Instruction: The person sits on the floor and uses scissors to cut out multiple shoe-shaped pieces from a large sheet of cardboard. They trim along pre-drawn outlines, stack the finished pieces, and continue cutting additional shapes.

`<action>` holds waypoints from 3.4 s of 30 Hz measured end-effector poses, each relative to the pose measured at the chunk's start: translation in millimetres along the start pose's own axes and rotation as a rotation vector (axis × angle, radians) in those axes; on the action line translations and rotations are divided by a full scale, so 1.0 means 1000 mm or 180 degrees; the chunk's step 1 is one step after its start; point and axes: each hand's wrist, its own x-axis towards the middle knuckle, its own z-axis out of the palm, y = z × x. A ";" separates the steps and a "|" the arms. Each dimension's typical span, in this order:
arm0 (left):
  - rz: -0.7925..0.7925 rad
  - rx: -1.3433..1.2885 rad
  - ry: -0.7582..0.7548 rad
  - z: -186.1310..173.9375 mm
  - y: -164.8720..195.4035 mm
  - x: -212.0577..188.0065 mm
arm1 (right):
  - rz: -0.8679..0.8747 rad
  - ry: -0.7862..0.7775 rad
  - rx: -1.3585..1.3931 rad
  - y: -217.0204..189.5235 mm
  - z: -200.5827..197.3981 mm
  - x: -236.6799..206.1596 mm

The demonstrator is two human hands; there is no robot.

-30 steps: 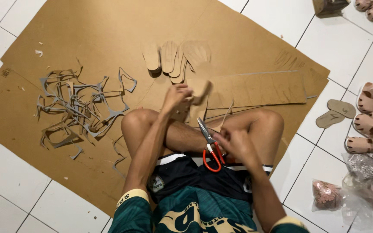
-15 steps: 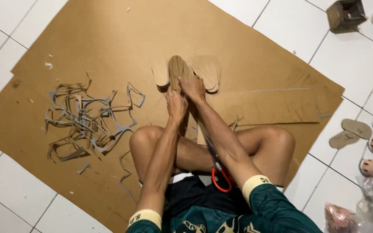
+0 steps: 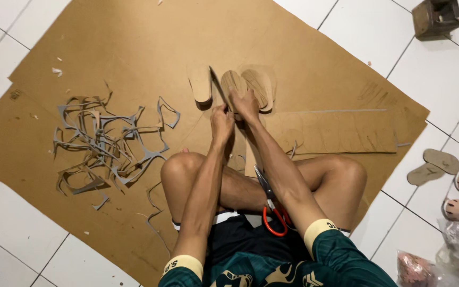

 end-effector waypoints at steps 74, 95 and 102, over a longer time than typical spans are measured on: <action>-0.1171 -0.1148 0.0480 -0.018 0.020 0.004 | -0.1128 -0.0091 0.1693 0.028 -0.059 -0.009; -0.0106 -0.2348 -0.0906 -0.009 0.031 -0.002 | -0.1915 -0.0564 0.1507 0.030 -0.037 -0.027; 0.0283 -0.1481 -0.0676 -0.010 0.042 -0.010 | -0.1474 -0.0793 0.1857 0.029 -0.033 -0.032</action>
